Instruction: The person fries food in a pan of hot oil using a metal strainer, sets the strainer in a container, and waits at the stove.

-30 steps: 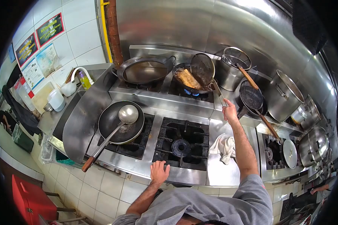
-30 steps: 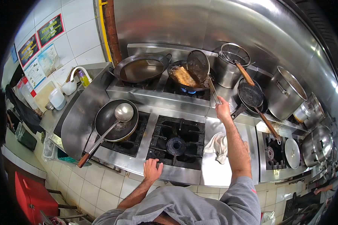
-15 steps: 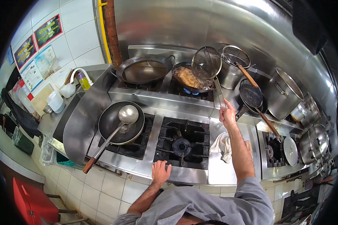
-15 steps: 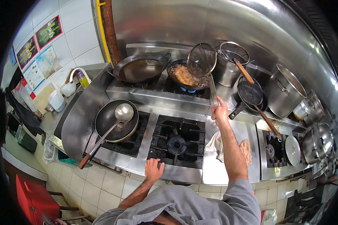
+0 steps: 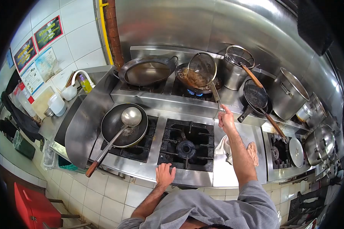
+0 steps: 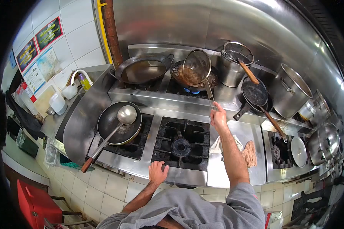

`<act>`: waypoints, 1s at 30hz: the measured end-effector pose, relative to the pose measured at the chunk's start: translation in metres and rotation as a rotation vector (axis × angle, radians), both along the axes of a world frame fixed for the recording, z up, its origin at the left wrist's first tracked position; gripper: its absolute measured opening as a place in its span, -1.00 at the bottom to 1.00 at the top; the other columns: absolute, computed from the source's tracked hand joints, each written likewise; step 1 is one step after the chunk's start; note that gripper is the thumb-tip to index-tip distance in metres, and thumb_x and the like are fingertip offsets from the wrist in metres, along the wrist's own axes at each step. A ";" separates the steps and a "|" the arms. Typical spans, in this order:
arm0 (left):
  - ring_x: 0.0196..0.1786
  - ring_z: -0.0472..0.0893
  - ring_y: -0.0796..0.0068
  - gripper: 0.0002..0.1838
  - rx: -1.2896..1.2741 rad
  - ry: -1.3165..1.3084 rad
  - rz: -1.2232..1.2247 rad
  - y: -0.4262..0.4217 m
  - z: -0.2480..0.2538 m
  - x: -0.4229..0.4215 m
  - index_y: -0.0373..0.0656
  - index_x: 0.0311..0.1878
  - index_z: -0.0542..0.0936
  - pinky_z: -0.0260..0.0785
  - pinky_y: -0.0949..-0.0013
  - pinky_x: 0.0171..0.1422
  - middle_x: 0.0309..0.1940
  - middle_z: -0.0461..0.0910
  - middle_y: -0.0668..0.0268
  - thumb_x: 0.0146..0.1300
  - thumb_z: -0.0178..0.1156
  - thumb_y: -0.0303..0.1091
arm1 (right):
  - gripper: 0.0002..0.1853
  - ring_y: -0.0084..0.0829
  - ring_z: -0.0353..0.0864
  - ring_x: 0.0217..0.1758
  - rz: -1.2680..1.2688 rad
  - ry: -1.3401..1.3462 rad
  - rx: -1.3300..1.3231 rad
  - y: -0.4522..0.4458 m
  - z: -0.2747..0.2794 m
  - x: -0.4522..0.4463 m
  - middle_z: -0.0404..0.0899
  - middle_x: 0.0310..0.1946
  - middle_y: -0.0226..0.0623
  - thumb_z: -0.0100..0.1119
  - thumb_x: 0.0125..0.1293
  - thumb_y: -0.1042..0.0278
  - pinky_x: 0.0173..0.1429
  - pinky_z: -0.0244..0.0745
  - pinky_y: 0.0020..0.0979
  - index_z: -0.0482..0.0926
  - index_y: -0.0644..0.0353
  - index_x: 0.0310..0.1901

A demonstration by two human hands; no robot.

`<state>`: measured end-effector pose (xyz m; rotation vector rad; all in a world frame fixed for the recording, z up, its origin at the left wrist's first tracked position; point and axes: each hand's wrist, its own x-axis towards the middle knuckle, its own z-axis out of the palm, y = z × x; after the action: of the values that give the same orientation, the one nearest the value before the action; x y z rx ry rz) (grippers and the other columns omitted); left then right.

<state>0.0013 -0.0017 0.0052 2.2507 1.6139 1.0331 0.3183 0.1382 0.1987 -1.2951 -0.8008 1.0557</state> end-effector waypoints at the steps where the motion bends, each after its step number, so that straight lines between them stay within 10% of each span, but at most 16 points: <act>1: -0.13 0.40 0.22 -0.68 -0.003 0.001 0.000 0.000 0.000 0.000 -0.13 -0.15 0.52 0.19 0.15 -0.06 -0.27 0.43 0.25 0.08 0.24 -0.16 | -0.46 -0.59 0.04 -0.83 -0.001 0.000 0.000 0.001 0.001 0.000 0.22 -0.74 -0.46 -0.10 0.24 0.55 -0.75 -0.08 -0.45 0.20 0.11 0.29; 23: -0.12 0.40 0.21 -0.67 0.008 0.015 -0.032 -0.001 -0.001 -0.001 -0.13 -0.14 0.51 0.18 0.14 -0.06 -0.24 0.43 0.24 0.11 0.21 -0.15 | -0.98 -0.66 0.18 -0.71 0.229 0.533 -0.061 0.067 0.013 0.003 0.37 -0.61 -0.40 -0.10 0.30 0.47 -0.66 0.06 -0.57 0.33 0.13 -0.31; 30: -0.11 0.40 0.21 -0.67 -0.002 -0.023 -0.066 -0.001 -0.001 -0.002 -0.12 -0.14 0.51 0.19 0.15 -0.06 -0.24 0.44 0.25 0.10 0.22 -0.14 | -0.53 -0.53 0.29 -0.66 0.024 0.533 -0.089 0.037 0.041 -0.007 0.51 -0.33 -0.21 -0.02 0.33 -0.01 -0.59 0.22 -0.54 0.29 0.20 0.06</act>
<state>-0.0011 -0.0024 0.0044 2.2658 1.5198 1.0370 0.3112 0.1747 0.2395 -1.0054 -0.3684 1.3883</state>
